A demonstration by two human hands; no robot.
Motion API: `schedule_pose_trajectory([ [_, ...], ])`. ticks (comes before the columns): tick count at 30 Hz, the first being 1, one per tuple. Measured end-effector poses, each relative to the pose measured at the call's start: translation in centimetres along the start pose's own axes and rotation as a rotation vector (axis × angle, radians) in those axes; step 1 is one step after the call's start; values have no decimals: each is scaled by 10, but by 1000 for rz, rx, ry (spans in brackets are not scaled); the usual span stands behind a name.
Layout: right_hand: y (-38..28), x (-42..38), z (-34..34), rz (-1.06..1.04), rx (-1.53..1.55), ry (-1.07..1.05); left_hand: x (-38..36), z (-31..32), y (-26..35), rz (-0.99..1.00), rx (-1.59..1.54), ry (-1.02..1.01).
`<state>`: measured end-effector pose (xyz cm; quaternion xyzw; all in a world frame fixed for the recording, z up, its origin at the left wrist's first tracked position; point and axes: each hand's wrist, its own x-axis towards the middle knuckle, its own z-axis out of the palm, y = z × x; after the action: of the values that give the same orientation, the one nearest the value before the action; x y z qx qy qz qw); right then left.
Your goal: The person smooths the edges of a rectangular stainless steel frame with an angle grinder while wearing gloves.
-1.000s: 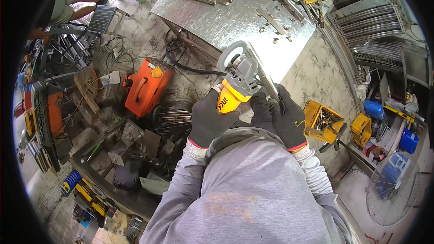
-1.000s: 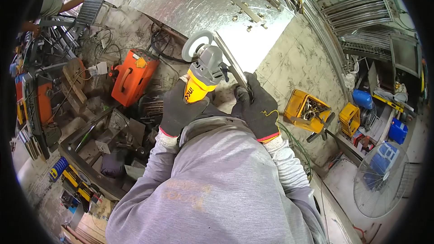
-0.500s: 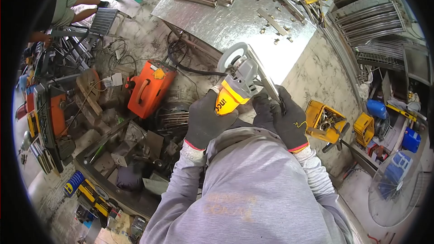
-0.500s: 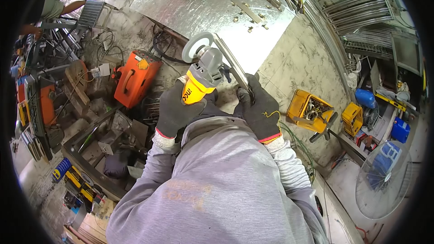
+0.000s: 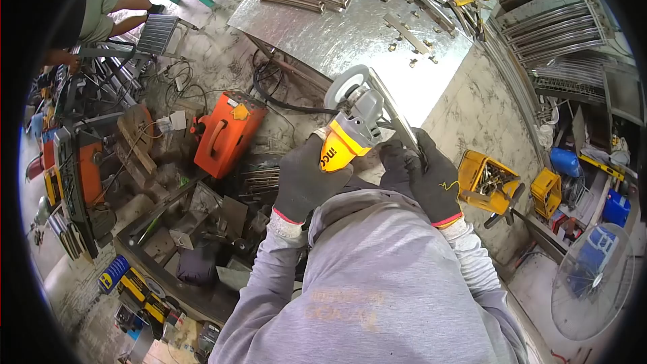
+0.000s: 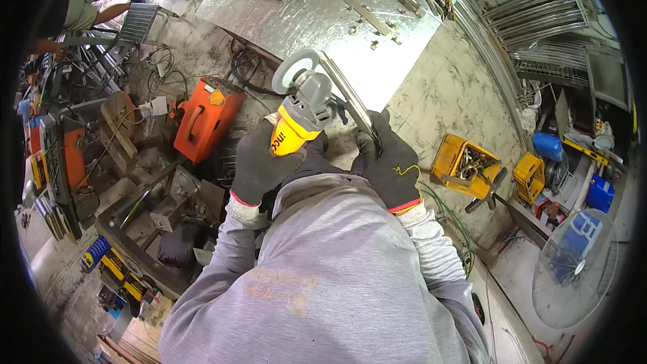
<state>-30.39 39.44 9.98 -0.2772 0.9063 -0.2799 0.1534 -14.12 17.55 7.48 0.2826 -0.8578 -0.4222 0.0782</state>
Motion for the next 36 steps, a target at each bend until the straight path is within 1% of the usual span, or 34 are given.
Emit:
schedule_pose_trajectory([
  [3,1,-1,0,-3,-15,-2,-2,2,-3,21,28,-6],
  [6,-5,0,-3,31,3,-22,-1,3,0,-26,-10,-13],
  [8,-2,0,-1,21,1,-8,-3,-1,7,57,-5,8],
  [11,-2,-1,-1,18,15,-10,-5,10,-4,-5,-40,15],
  [15,-2,0,-2,32,9,-28,-3,1,1,-11,-37,8],
  [18,-3,-1,-3,15,-19,-31,-4,-5,5,17,14,-34],
  [20,-4,-2,-3,-4,-24,-32,-4,-2,0,-51,-35,-8],
  [22,-5,-1,-6,-26,-30,-37,-3,-5,0,-43,-9,-15],
  [25,-9,0,-7,26,-47,-94,-7,-14,0,-16,31,-23],
  [29,-4,-3,-2,-36,-88,-56,-10,-14,-3,43,30,22],
  [32,-2,-6,-1,-45,-94,-56,-10,-13,-5,35,51,49],
  [36,-1,-5,1,-65,-115,-53,-9,-22,-1,1,60,12],
])
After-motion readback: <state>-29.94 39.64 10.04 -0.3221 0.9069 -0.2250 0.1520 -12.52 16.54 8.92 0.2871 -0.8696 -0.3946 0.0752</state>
